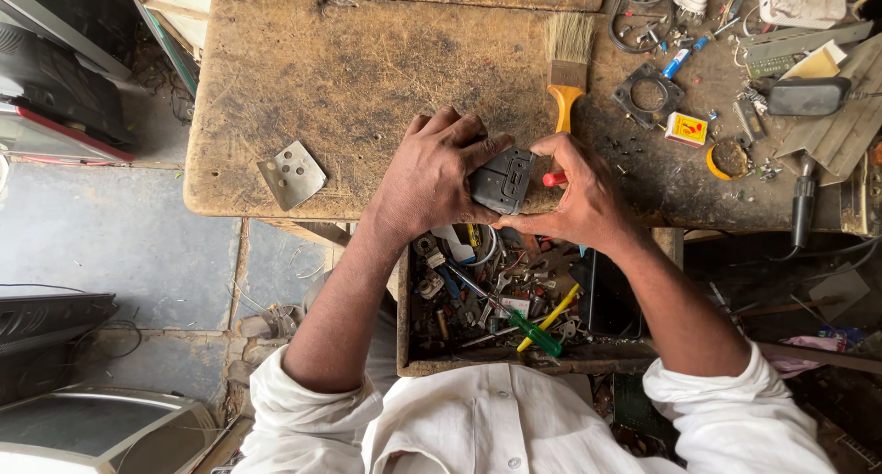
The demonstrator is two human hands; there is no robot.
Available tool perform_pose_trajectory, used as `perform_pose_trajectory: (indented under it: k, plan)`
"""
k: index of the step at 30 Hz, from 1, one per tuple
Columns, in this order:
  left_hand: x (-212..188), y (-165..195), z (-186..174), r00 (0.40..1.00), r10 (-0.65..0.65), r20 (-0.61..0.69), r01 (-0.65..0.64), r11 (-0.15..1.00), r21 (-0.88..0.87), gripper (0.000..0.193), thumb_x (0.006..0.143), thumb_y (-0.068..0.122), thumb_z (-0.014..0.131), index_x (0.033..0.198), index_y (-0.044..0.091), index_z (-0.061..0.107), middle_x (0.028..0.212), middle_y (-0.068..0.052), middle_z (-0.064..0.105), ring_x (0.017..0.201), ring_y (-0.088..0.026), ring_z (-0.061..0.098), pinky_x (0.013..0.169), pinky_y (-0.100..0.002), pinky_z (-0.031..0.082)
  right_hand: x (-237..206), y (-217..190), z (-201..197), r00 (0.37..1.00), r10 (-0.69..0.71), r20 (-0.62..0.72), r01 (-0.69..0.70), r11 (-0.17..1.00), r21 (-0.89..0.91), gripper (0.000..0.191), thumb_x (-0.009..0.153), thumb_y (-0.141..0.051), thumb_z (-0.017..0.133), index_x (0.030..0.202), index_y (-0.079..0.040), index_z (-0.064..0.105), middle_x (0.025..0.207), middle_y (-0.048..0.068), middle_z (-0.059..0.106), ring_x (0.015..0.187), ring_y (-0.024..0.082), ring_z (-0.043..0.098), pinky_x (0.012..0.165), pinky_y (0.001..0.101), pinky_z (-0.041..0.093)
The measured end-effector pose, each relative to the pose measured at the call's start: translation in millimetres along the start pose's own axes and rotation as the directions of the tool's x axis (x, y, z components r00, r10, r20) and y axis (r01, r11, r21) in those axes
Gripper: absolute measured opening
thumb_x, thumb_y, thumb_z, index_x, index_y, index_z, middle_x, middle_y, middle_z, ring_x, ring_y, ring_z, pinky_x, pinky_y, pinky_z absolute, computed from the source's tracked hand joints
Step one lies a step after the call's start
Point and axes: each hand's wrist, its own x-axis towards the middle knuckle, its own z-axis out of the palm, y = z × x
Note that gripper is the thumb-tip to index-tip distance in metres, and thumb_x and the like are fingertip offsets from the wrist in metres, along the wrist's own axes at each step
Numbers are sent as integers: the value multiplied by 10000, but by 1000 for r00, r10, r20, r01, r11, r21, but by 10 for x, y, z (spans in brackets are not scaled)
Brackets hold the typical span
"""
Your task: The person disassembles a small metal box using a screwdriver, removes a circular component, and cleans the interior with a brush. They then reassemble the box and tighten the screws.
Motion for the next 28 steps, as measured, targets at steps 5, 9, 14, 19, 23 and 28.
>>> perform_pose_trajectory:
  k: [5, 9, 14, 19, 23, 28]
  plan:
    - [17, -4, 10, 1000, -24, 8, 24, 999, -42, 1012, 429, 622, 966, 1304, 185, 703, 1170, -77, 658, 1141, -300, 582, 995, -514, 476, 7, 30, -81, 998, 10, 58, -11, 1000, 10, 864, 588, -362, 1006, 1234, 19, 577, 1099, 135, 691, 940, 233, 704, 741, 352, 606]
    - [-11, -27, 65, 996, -71, 62, 75, 995, -66, 977, 459, 605, 974, 1303, 185, 718, 1161, -67, 665, 1144, -287, 584, 1017, -514, 467, -11, -19, -74, 999, -51, 11, 51, 999, -15, 851, 636, -371, 1000, 1247, 25, 560, 1152, 160, 671, 978, 239, 694, 739, 340, 612]
    - [-29, -163, 224, 996, 47, -72, -56, 991, -124, 904, 546, 523, 997, 1333, 177, 717, 1234, -55, 696, 1175, -269, 591, 1096, -479, 453, -8, -147, -66, 999, -49, 13, 49, 998, -27, 821, 697, -367, 962, 1289, 22, 548, 1179, 182, 640, 972, 253, 691, 713, 335, 616]
    - [-126, -306, 85, 998, -55, -25, 45, 947, -318, 999, 439, 503, 1006, 1336, 194, 692, 1187, -49, 694, 1100, -291, 549, 1057, -448, 459, -21, -380, -68, 968, -207, -139, 189, 974, -128, 862, 708, -392, 987, 1325, 5, 535, 1222, 178, 646, 1065, 317, 696, 837, 401, 595]
    - [-180, -298, -134, 998, -30, -58, 11, 949, -315, 1046, 430, 508, 1004, 1391, 255, 676, 1256, -22, 662, 1179, -303, 498, 1091, -500, 371, 79, -615, 5, 963, -174, -204, 145, 978, -148, 931, 699, -391, 982, 1381, 21, 501, 1206, 176, 639, 1046, 336, 696, 793, 387, 603]
    - [-315, -254, -230, 993, -120, -17, 106, 929, -355, 1087, 450, 523, 951, 1463, 315, 615, 1411, 12, 599, 1264, -285, 483, 1162, -493, 354, 78, -798, 90, 981, -2, -195, -21, 993, -116, 1008, 687, -442, 989, 1411, 11, 454, 1104, 169, 620, 906, 294, 687, 717, 374, 614]
